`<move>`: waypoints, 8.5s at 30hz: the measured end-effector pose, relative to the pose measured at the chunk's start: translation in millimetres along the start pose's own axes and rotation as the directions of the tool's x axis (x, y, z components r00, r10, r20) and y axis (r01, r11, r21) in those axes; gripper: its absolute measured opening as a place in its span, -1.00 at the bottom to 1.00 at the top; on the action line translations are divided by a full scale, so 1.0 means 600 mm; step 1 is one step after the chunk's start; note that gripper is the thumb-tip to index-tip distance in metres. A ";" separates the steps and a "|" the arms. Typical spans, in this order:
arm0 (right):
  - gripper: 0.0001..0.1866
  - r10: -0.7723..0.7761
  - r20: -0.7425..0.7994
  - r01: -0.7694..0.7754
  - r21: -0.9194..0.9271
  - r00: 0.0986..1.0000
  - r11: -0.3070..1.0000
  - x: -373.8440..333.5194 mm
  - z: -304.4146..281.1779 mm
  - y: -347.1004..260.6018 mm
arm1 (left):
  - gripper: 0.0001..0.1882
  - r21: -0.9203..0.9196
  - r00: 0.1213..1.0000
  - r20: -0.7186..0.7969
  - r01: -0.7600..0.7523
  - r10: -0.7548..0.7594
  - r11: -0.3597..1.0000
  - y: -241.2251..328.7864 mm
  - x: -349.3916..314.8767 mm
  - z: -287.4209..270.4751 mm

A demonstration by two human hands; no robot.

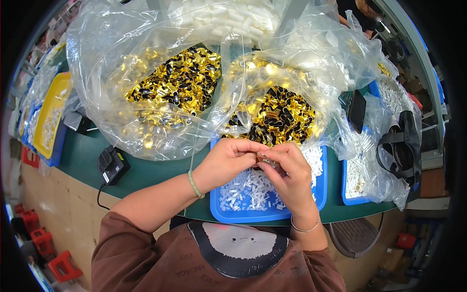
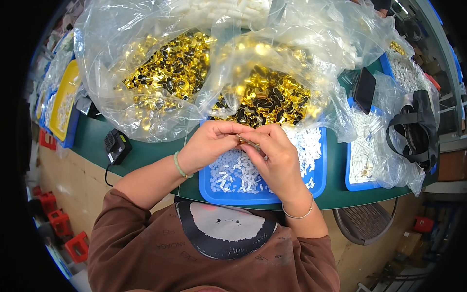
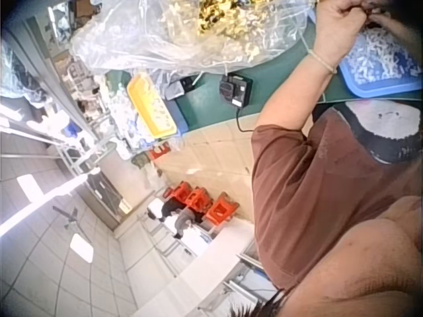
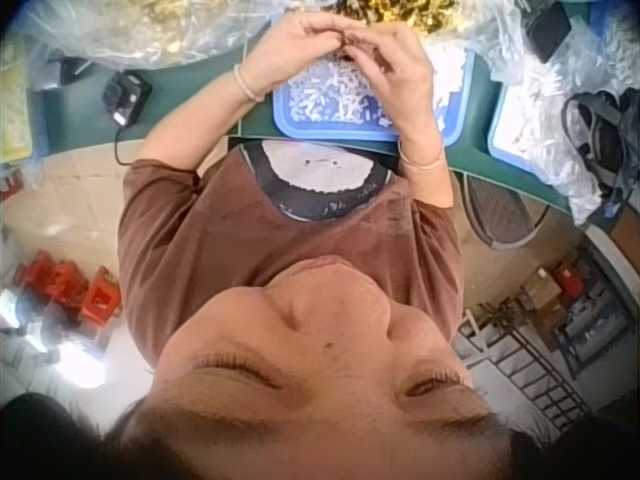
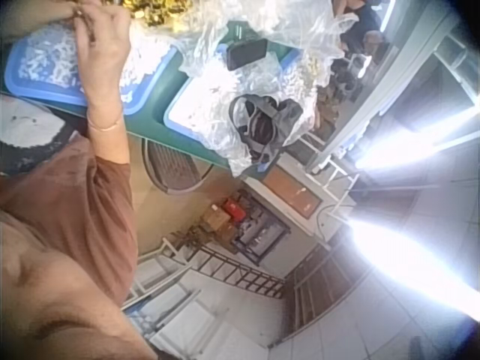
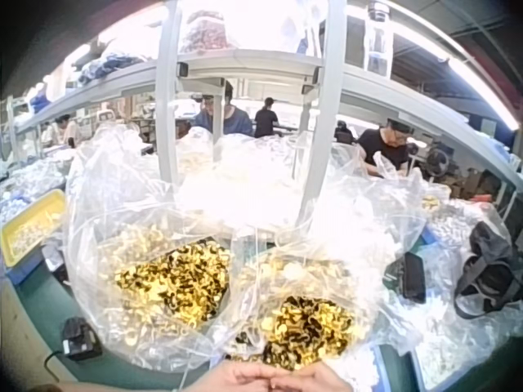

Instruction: The person sits at a workbench and repeatedly picks up small white plastic pieces and gold-colored metal components. They insert the white pieces into the metal components by hand, performing a repetitive assembly task. The person handles the items one at a time, placing the assembled units into a blue tray.

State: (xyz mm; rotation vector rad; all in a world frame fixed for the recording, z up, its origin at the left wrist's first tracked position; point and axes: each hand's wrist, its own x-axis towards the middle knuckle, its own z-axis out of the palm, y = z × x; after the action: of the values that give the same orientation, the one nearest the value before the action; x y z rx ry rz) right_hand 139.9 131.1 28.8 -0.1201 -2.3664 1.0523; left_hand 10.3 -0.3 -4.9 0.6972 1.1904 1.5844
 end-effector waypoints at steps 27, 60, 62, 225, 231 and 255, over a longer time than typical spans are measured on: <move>-0.78 0.190 0.100 -0.179 -0.107 0.977 0.978 0.001 -0.024 -0.015 | -0.60 -0.071 0.988 -0.157 0.004 -0.015 0.997 0.021 -0.009 -0.002; -0.85 0.251 0.125 -0.270 0.165 0.960 0.949 0.001 -0.017 -0.014 | -0.69 -0.469 0.997 -0.009 0.060 -0.072 0.881 0.015 -0.002 -0.009; -0.85 0.226 0.093 -0.240 0.193 0.970 0.952 -0.004 -0.015 -0.001 | -0.72 -0.487 0.998 -0.021 0.043 -0.061 0.872 0.016 -0.001 -0.006; -0.83 0.024 0.391 0.131 -0.365 0.920 0.922 -0.011 0.002 0.009 | -0.78 0.916 0.911 0.247 -0.331 0.331 0.228 0.033 -0.007 -0.038; -0.83 0.105 0.274 -0.069 -0.138 0.956 0.988 -0.008 -0.010 0.014 | -0.72 0.796 0.959 0.105 -0.239 0.262 0.556 0.046 -0.003 -0.033; -0.84 -0.062 0.384 0.141 -0.183 0.921 0.973 -0.013 0.012 0.010 | -0.72 -0.043 0.995 -0.095 -0.028 0.024 0.999 0.031 0.002 -0.020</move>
State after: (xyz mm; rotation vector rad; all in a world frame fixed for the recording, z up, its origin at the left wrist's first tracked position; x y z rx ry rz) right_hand 142.4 128.2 17.1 0.1434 -2.7925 0.8335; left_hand -7.5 -3.8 8.2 0.6175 1.2158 1.6765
